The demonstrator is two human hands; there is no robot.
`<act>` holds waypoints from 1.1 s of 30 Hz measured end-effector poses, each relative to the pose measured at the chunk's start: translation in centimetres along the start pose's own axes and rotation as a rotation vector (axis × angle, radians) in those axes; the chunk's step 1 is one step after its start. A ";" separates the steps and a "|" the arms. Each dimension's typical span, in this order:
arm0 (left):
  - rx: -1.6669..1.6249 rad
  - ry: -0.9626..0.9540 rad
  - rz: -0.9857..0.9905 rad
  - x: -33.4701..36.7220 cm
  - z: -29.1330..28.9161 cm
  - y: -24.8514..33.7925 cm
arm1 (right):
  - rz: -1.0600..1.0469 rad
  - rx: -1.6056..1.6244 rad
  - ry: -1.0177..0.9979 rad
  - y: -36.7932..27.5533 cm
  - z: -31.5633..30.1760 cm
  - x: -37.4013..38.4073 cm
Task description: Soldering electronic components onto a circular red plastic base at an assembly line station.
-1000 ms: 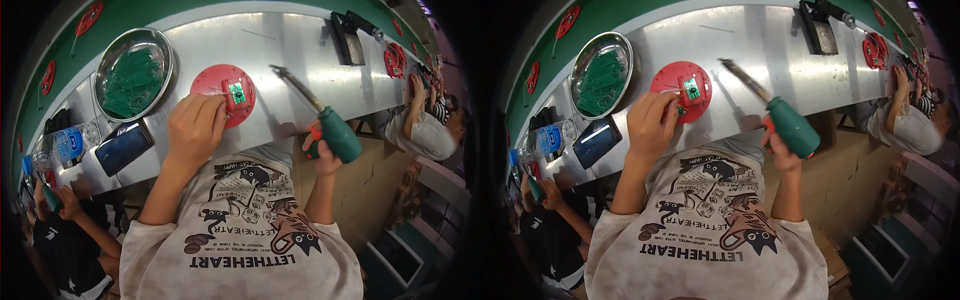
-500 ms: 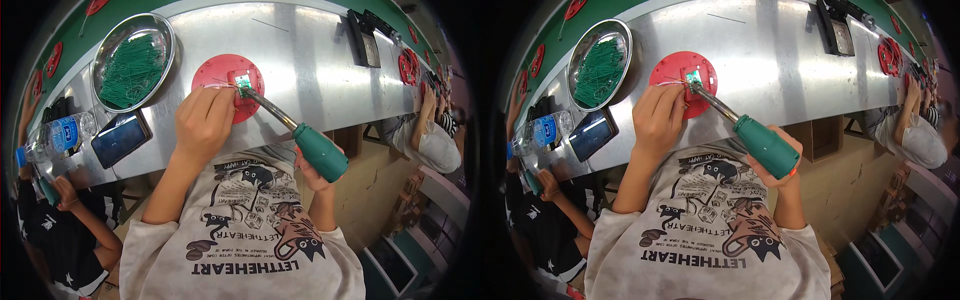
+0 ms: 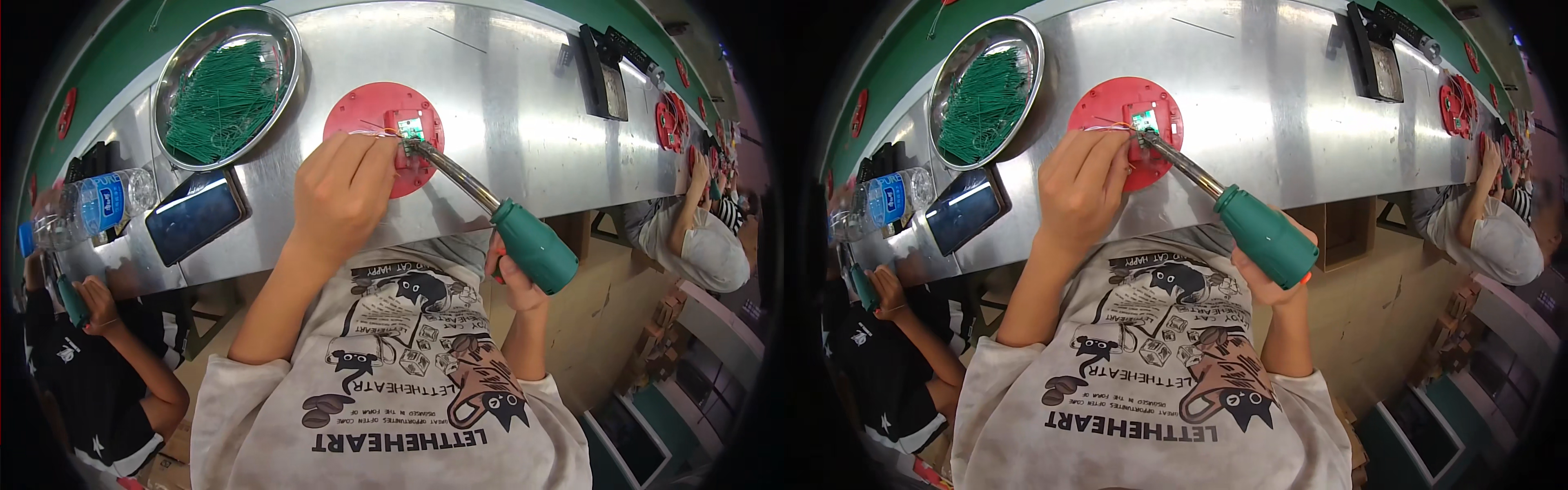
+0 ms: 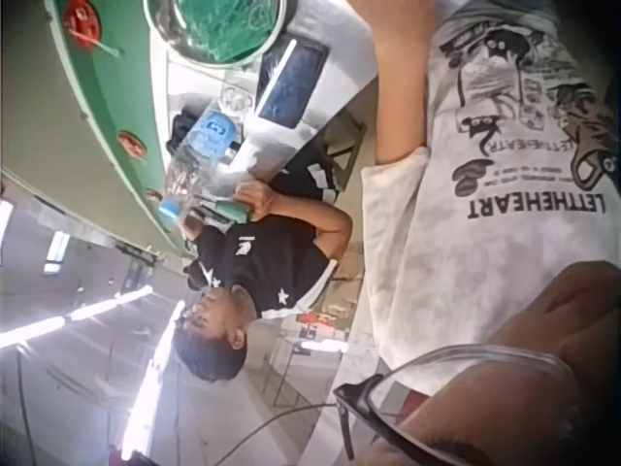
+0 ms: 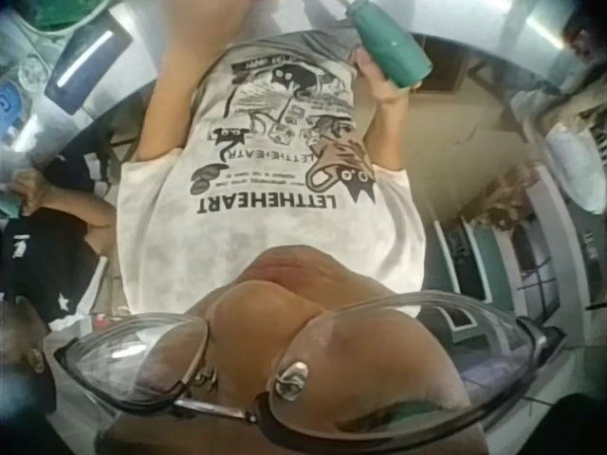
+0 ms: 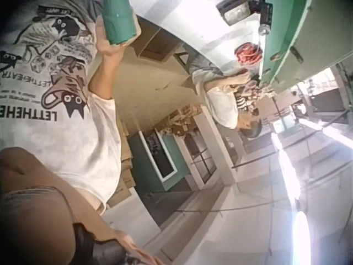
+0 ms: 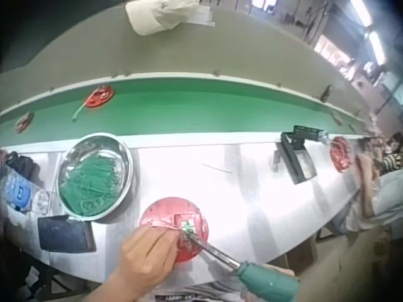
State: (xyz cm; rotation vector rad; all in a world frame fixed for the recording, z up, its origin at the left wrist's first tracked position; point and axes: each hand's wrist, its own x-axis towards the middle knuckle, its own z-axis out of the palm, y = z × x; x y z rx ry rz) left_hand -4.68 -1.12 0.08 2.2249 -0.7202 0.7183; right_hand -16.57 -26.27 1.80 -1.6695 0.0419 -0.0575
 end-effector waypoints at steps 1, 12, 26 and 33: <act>0.005 -0.002 -0.004 0.0 0.0 0.0 | 0.004 -0.003 0.001 0.1 -0.1 0.0; -0.005 -0.005 0.002 -0.3 0.1 0.0 | -0.039 0.045 -0.085 0.3 -0.6 -0.4; -0.007 -0.022 -0.008 -0.3 0.1 0.0 | -0.008 0.079 0.021 0.0 -0.9 -0.9; -0.010 -0.015 -0.057 -0.5 0.1 0.3 | -0.049 0.120 0.019 0.8 -0.4 -1.3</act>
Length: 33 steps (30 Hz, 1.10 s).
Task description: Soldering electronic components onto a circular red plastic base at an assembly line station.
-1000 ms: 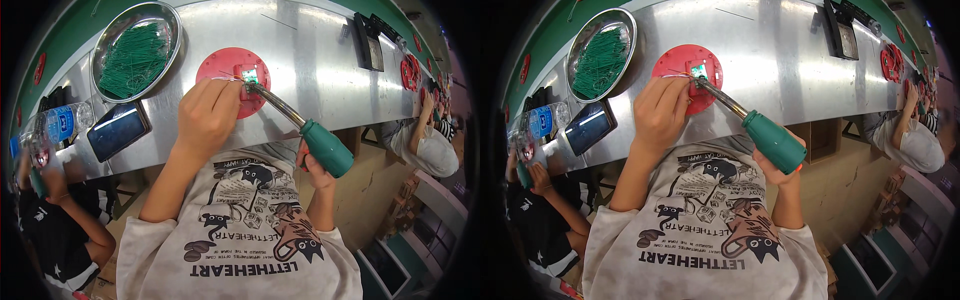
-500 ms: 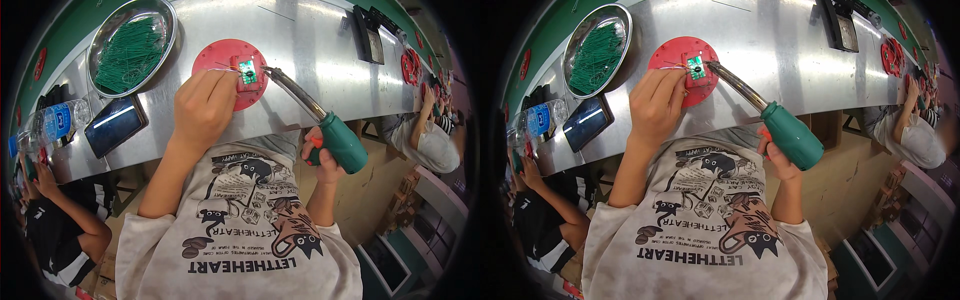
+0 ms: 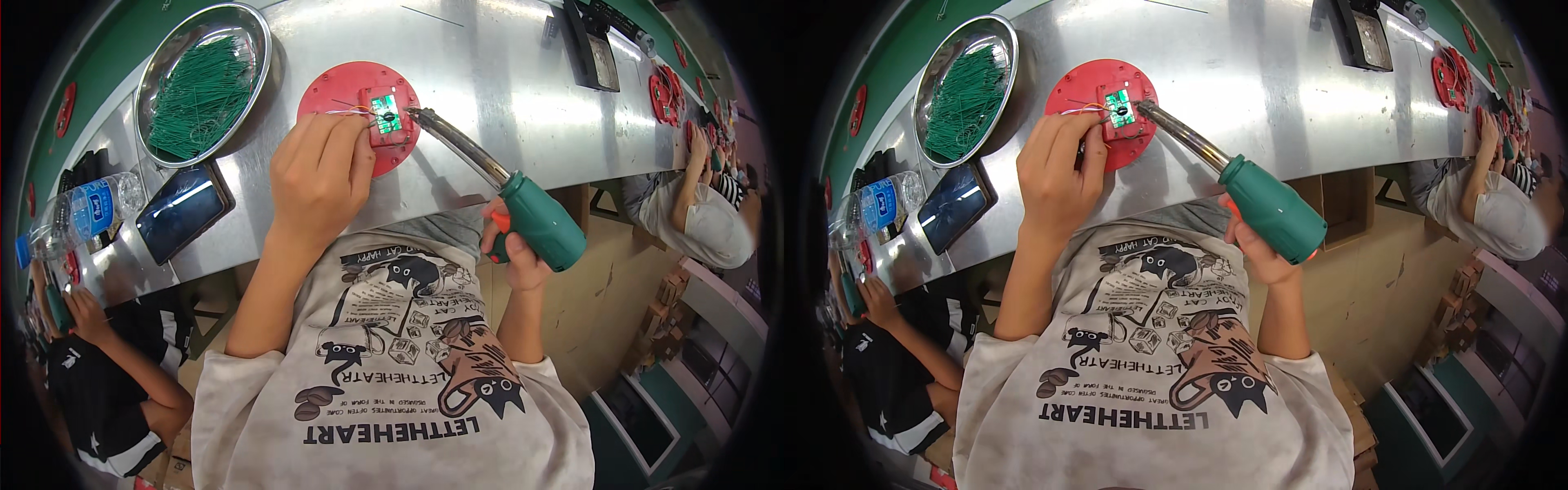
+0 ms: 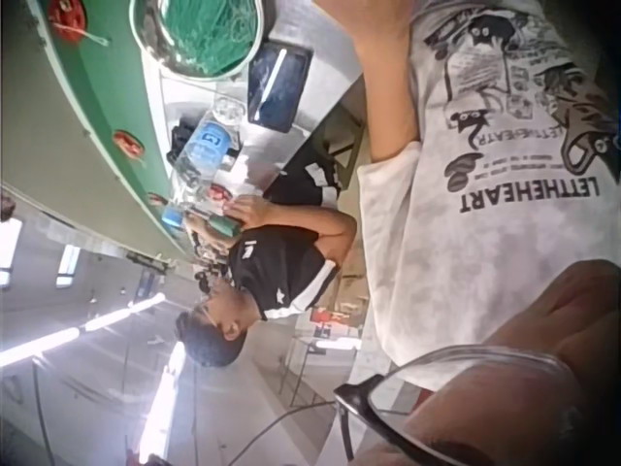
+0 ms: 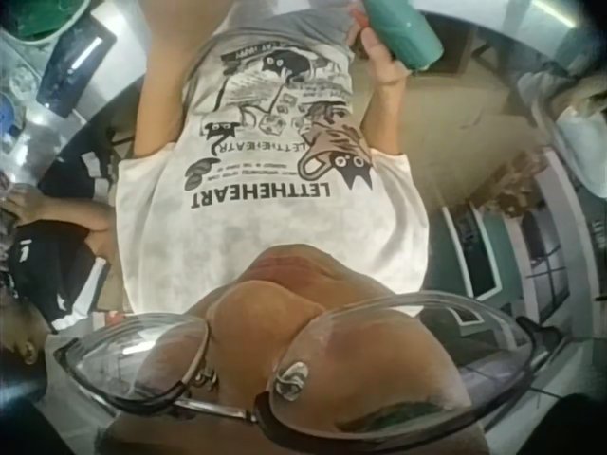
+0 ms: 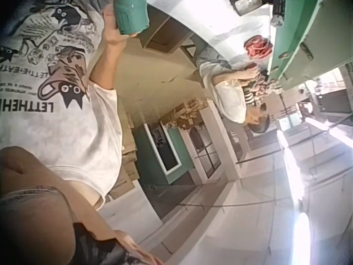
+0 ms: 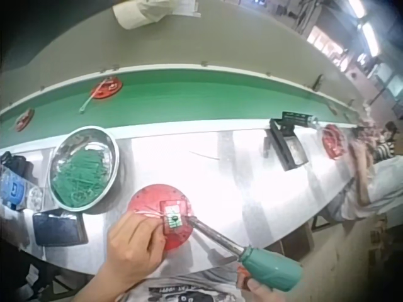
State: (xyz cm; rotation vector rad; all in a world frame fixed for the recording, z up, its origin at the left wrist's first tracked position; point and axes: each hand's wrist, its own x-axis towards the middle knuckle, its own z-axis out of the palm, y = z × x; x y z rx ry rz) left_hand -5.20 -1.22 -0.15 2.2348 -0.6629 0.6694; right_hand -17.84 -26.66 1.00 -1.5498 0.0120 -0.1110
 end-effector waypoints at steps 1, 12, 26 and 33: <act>0.002 0.004 0.007 0.0 -0.1 0.0 | 0.001 0.000 0.000 0.1 -0.1 0.0; 0.040 -0.019 0.068 0.0 -0.1 -0.1 | -0.014 -0.165 0.016 -0.2 0.1 0.2; 0.041 0.005 0.071 -0.1 0.1 -0.3 | 0.013 -0.160 0.036 -0.3 0.4 0.2; 0.036 0.004 0.076 -0.2 0.1 -0.4 | 0.016 -0.162 0.031 -0.6 0.8 0.3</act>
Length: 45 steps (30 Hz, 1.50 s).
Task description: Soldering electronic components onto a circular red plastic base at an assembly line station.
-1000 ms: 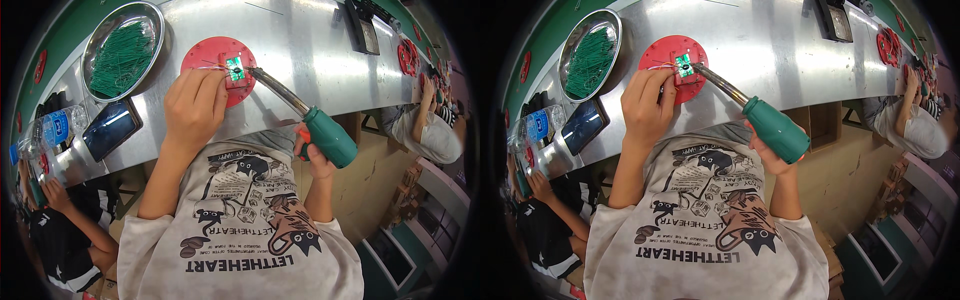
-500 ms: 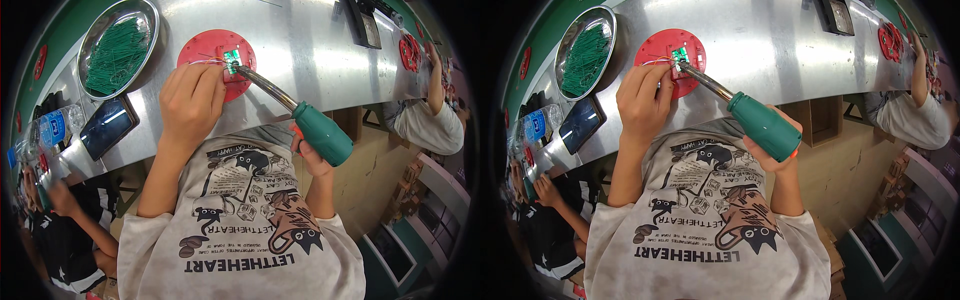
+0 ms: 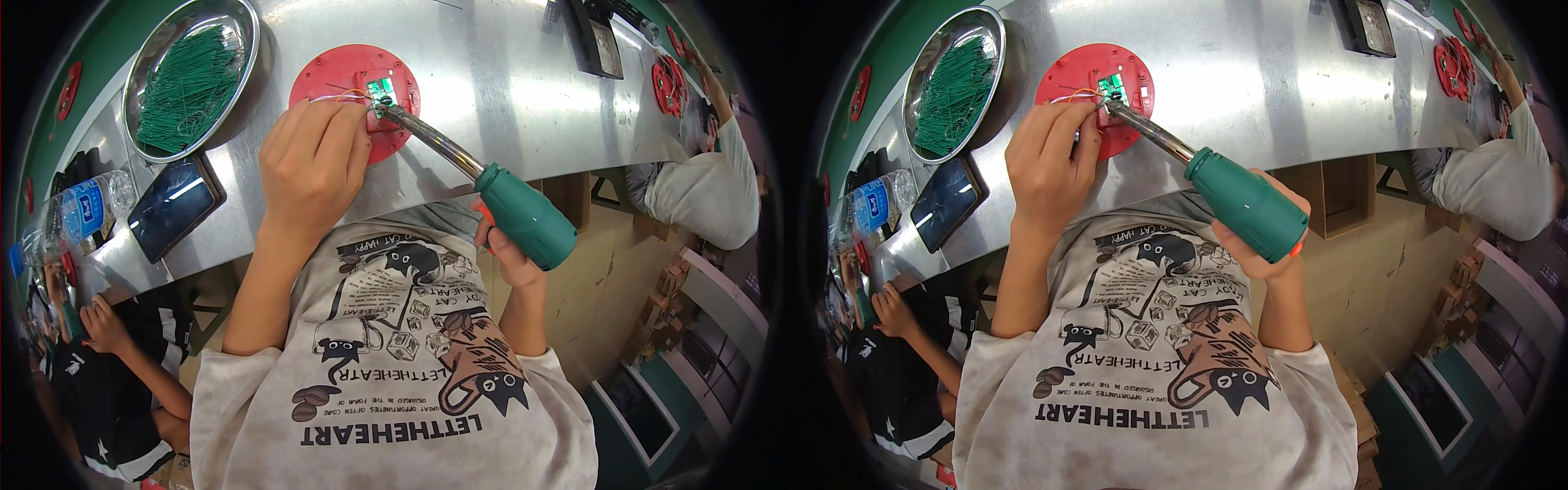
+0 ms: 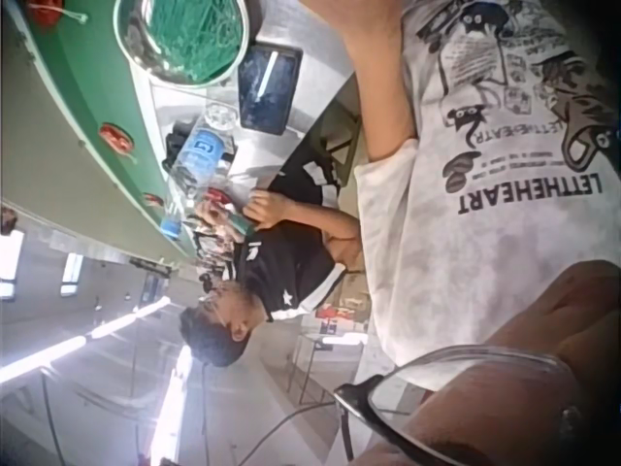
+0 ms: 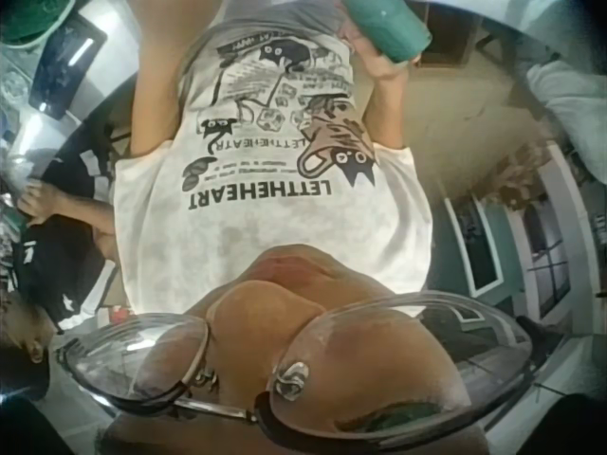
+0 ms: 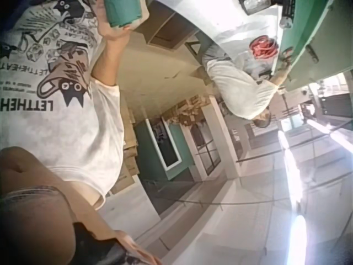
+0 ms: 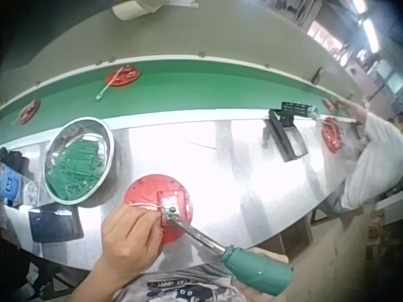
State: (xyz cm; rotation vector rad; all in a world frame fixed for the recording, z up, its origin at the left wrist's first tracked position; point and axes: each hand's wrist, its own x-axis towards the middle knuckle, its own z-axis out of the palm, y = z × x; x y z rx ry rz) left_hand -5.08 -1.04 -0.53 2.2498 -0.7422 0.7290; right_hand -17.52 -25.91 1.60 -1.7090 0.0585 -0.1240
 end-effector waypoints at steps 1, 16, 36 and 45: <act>0.001 0.003 0.002 0.0 0.0 0.0 | -0.001 -0.001 -0.001 0.0 0.0 0.0; 0.007 0.018 0.012 0.2 0.0 0.0 | -0.092 0.060 -0.158 0.4 -0.8 0.1; 0.073 -0.074 -0.021 1.0 -0.3 0.7 | -0.131 0.312 0.033 2.6 -2.9 6.7; 0.130 -0.096 -0.014 1.7 -0.5 1.3 | -0.004 0.594 0.127 2.5 -3.5 8.2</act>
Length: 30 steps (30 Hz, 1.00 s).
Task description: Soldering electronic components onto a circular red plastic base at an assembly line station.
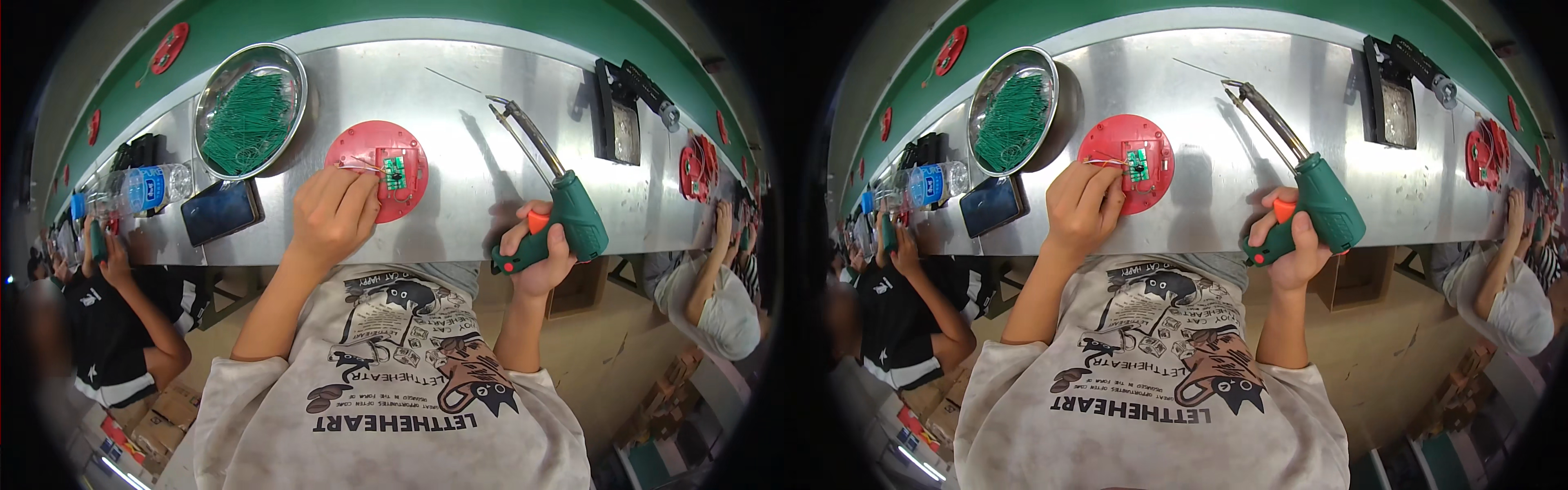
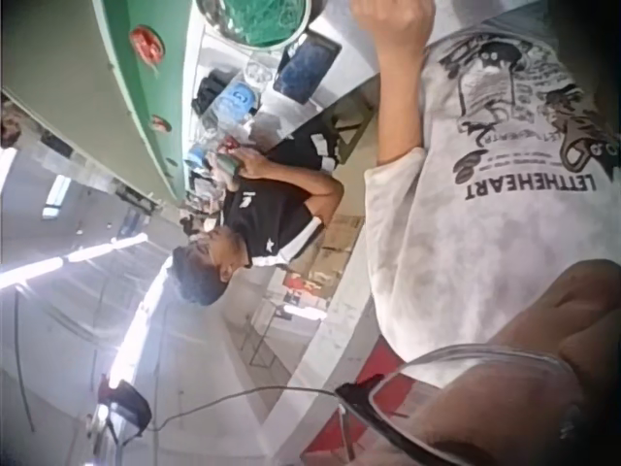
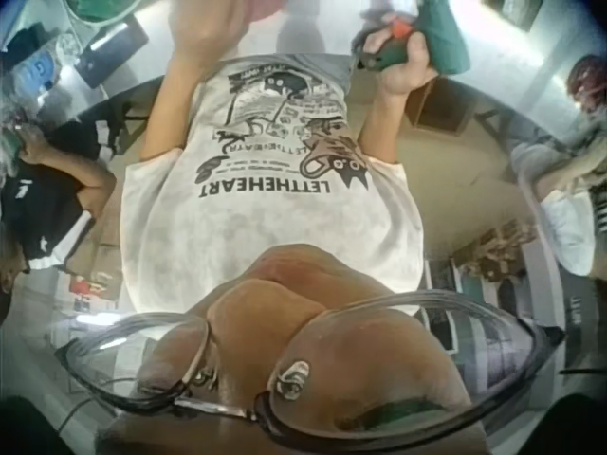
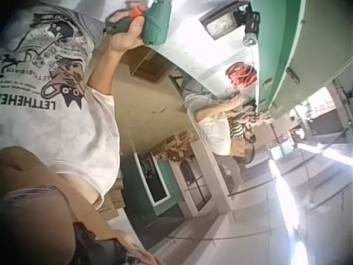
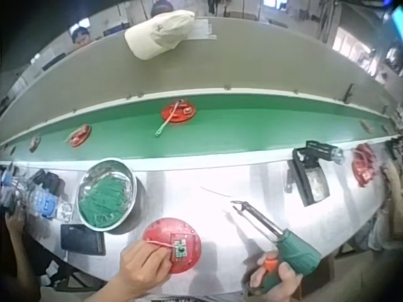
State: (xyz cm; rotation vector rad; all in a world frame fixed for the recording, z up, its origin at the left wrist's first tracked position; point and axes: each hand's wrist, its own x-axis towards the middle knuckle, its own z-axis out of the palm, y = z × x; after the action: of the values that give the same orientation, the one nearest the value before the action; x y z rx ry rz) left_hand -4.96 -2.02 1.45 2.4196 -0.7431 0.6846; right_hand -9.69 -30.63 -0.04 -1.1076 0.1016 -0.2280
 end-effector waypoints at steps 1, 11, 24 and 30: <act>0.018 0.005 -0.002 -0.1 0.0 0.1 | 0.024 -0.038 0.013 -0.1 0.1 0.2; 0.080 0.127 -0.048 -0.6 -0.8 0.6 | 0.045 -0.030 -0.011 -0.4 1.0 0.3; -0.005 -0.469 -0.097 5.0 -4.2 -0.5 | -0.119 0.088 0.276 0.4 0.9 0.1; -0.012 -0.574 -0.181 13.3 -2.9 -3.0 | -0.146 0.101 0.495 0.2 1.7 0.2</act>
State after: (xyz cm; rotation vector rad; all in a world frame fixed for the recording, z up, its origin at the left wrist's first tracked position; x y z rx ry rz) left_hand 5.61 -2.95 10.50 2.6508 -0.7178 -0.1000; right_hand -9.16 -29.12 0.52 -0.9396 0.4463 -0.6294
